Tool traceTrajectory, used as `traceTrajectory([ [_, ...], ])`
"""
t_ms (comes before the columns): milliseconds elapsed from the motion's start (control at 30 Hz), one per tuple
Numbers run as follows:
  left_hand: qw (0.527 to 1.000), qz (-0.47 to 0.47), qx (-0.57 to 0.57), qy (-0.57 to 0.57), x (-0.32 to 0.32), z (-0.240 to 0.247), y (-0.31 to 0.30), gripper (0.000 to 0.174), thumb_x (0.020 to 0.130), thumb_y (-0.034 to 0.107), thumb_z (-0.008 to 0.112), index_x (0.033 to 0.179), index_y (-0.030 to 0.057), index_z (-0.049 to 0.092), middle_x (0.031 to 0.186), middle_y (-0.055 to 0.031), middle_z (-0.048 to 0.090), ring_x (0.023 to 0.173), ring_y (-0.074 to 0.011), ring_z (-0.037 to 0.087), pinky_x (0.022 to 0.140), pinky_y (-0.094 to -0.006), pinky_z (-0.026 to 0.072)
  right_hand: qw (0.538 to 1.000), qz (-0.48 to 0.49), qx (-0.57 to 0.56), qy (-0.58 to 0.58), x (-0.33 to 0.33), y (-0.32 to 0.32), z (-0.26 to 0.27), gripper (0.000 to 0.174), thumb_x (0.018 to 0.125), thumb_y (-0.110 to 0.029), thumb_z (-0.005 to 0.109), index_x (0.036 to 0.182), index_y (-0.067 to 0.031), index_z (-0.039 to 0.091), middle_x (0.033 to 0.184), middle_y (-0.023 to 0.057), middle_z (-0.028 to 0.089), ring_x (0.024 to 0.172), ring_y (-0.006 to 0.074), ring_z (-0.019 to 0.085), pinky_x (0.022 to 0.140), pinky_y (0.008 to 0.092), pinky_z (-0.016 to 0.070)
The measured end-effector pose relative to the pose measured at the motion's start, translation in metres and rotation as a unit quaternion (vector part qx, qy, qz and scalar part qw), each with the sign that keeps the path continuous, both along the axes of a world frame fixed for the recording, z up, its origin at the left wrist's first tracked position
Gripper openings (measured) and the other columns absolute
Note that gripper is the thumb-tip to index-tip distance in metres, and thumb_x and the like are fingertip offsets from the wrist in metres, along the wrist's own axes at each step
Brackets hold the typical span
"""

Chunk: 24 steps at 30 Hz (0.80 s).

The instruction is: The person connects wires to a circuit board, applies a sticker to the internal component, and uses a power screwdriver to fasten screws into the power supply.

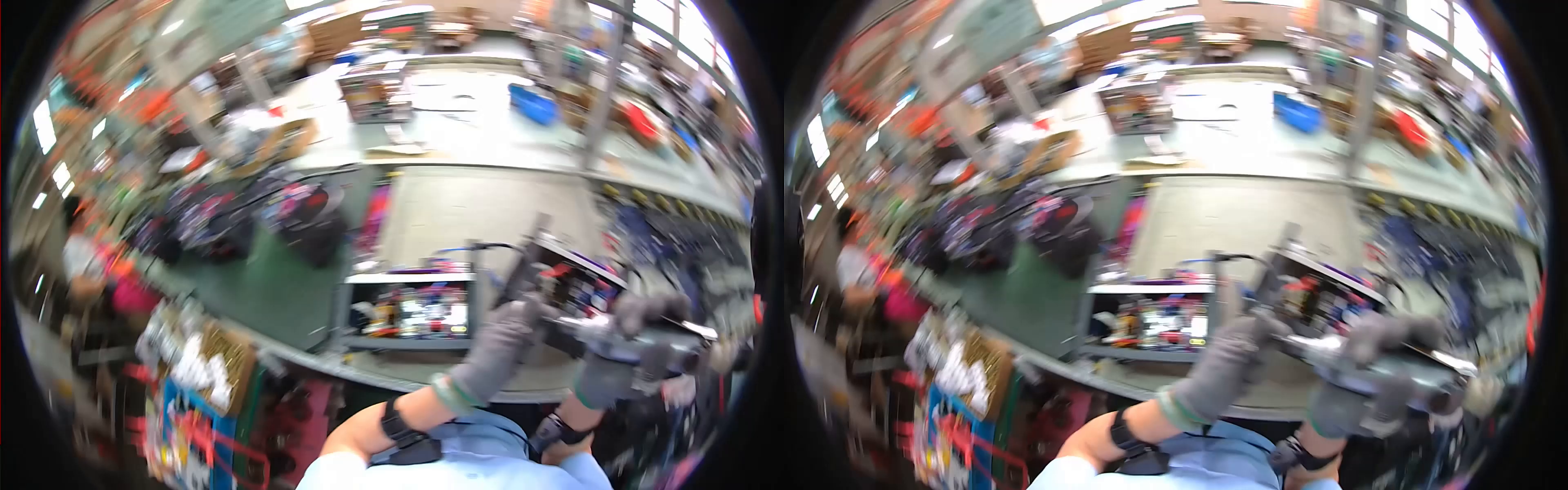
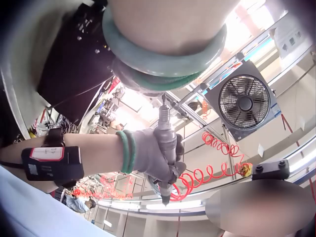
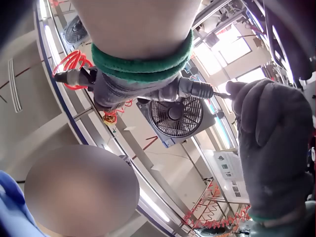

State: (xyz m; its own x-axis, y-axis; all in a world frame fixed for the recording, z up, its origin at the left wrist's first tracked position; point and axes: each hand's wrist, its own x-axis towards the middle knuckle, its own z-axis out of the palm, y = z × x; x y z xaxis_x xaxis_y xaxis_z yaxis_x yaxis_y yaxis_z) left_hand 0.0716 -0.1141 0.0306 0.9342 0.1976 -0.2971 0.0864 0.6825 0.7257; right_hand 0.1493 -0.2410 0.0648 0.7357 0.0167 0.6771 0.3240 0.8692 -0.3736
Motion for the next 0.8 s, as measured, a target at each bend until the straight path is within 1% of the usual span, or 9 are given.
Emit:
traceTrajectory([
  [33, 0.999, -0.025, 0.011, 0.025, 0.002, -0.002, -0.003, 0.026, 0.099, 0.039, 0.054, 0.098, 0.0153, 0.065, 0.065, 0.0082, 0.041, 0.046, -0.0026, 0.033, 0.038, -0.0211, 0.0218, 0.999, -0.023, -0.027, -0.024, 0.003, -0.008, -0.001, 0.049, 0.086, -0.012, 0.070, 0.130, -0.0048, 0.051, 0.097, 0.0090, 0.060, 0.075, 0.0196, 0.060, 0.063, 0.0372, 0.0539],
  [167, 0.989, -0.137, 0.020, 0.050, 0.015, -0.006, -0.022, 0.042, 0.100, 0.048, 0.051, 0.097, 0.0078, 0.063, 0.061, 0.0053, 0.044, 0.044, -0.0039, 0.036, 0.038, -0.0207, 0.0241, 0.969, 0.104, -0.068, -0.212, 0.037, -0.039, 0.008, 0.047, 0.090, -0.023, 0.069, 0.128, -0.0034, 0.053, 0.081, 0.0039, 0.056, 0.062, 0.0114, 0.058, 0.052, 0.0280, 0.0516],
  [300, 0.978, -0.178, 0.091, 0.064, 0.026, 0.000, -0.025, 0.044, 0.102, 0.046, 0.048, 0.100, 0.0050, 0.063, 0.063, 0.0041, 0.046, 0.047, -0.0030, 0.037, 0.040, -0.0197, 0.0252, 0.996, -0.018, -0.070, -0.048, 0.011, -0.051, 0.009, 0.047, 0.087, -0.022, 0.071, 0.126, -0.0036, 0.052, 0.087, 0.0056, 0.057, 0.062, 0.0111, 0.059, 0.055, 0.0268, 0.0489],
  [367, 0.955, -0.218, 0.203, 0.012, 0.036, 0.009, -0.019, 0.047, 0.102, 0.046, 0.046, 0.105, 0.0027, 0.064, 0.070, 0.0019, 0.054, 0.055, -0.0065, 0.047, 0.048, -0.0207, 0.0374, 0.993, -0.084, -0.057, -0.064, 0.017, -0.058, 0.007, 0.050, 0.086, -0.022, 0.070, 0.129, -0.0039, 0.050, 0.091, 0.0065, 0.057, 0.064, 0.0109, 0.058, 0.056, 0.0271, 0.0470],
  [400, 0.934, -0.174, 0.300, -0.086, 0.047, 0.008, -0.012, 0.042, 0.103, 0.041, 0.046, 0.108, 0.0031, 0.064, 0.081, -0.0017, 0.060, 0.068, -0.0107, 0.054, 0.062, -0.0252, 0.0437, 0.996, -0.063, -0.050, -0.049, 0.019, -0.072, 0.006, 0.056, 0.082, -0.021, 0.078, 0.130, -0.0068, 0.052, 0.094, 0.0110, 0.061, 0.071, 0.0210, 0.064, 0.063, 0.0374, 0.0523],
  [433, 0.895, -0.110, 0.397, -0.171, 0.058, 0.008, -0.004, 0.038, 0.103, 0.036, 0.047, 0.110, 0.0035, 0.064, 0.091, -0.0053, 0.066, 0.081, -0.0149, 0.061, 0.075, -0.0298, 0.0500, 0.992, -0.109, -0.040, -0.052, 0.023, -0.074, 0.006, 0.055, 0.082, -0.025, 0.077, 0.128, -0.0068, 0.053, 0.095, 0.0100, 0.061, 0.070, 0.0183, 0.063, 0.062, 0.0362, 0.0512],
  [500, 0.743, -0.053, 0.666, -0.039, 0.085, 0.013, 0.018, 0.026, 0.089, 0.031, 0.067, 0.099, 0.0070, 0.067, 0.097, -0.0144, 0.068, 0.083, -0.0254, 0.067, 0.072, -0.0348, 0.0521, 0.987, -0.155, -0.035, -0.024, 0.025, -0.085, 0.010, 0.056, 0.081, -0.029, 0.076, 0.127, -0.0067, 0.052, 0.095, 0.0086, 0.061, 0.070, 0.0161, 0.063, 0.062, 0.0347, 0.0505],
  [567, 0.548, -0.063, 0.832, -0.061, 0.103, 0.001, 0.034, 0.027, 0.081, 0.029, 0.074, 0.096, 0.0071, 0.069, 0.091, -0.0090, 0.067, 0.074, -0.0215, 0.067, 0.065, -0.0387, 0.0513, 0.985, -0.165, -0.036, -0.013, 0.025, -0.089, 0.012, 0.058, 0.080, -0.030, 0.076, 0.126, -0.0057, 0.052, 0.094, 0.0079, 0.060, 0.069, 0.0152, 0.062, 0.062, 0.0335, 0.0498],
  [800, 0.413, -0.098, 0.904, -0.059, 0.130, -0.007, 0.022, 0.014, 0.076, 0.022, 0.073, 0.078, 0.0084, 0.071, 0.089, -0.0108, 0.066, 0.076, -0.0295, 0.068, 0.063, -0.0416, 0.0525, 0.989, -0.146, -0.028, 0.016, 0.027, -0.089, 0.004, 0.055, 0.078, -0.022, 0.079, 0.125, -0.0042, 0.055, 0.095, 0.0110, 0.064, 0.069, 0.0177, 0.065, 0.064, 0.0358, 0.0514],
])
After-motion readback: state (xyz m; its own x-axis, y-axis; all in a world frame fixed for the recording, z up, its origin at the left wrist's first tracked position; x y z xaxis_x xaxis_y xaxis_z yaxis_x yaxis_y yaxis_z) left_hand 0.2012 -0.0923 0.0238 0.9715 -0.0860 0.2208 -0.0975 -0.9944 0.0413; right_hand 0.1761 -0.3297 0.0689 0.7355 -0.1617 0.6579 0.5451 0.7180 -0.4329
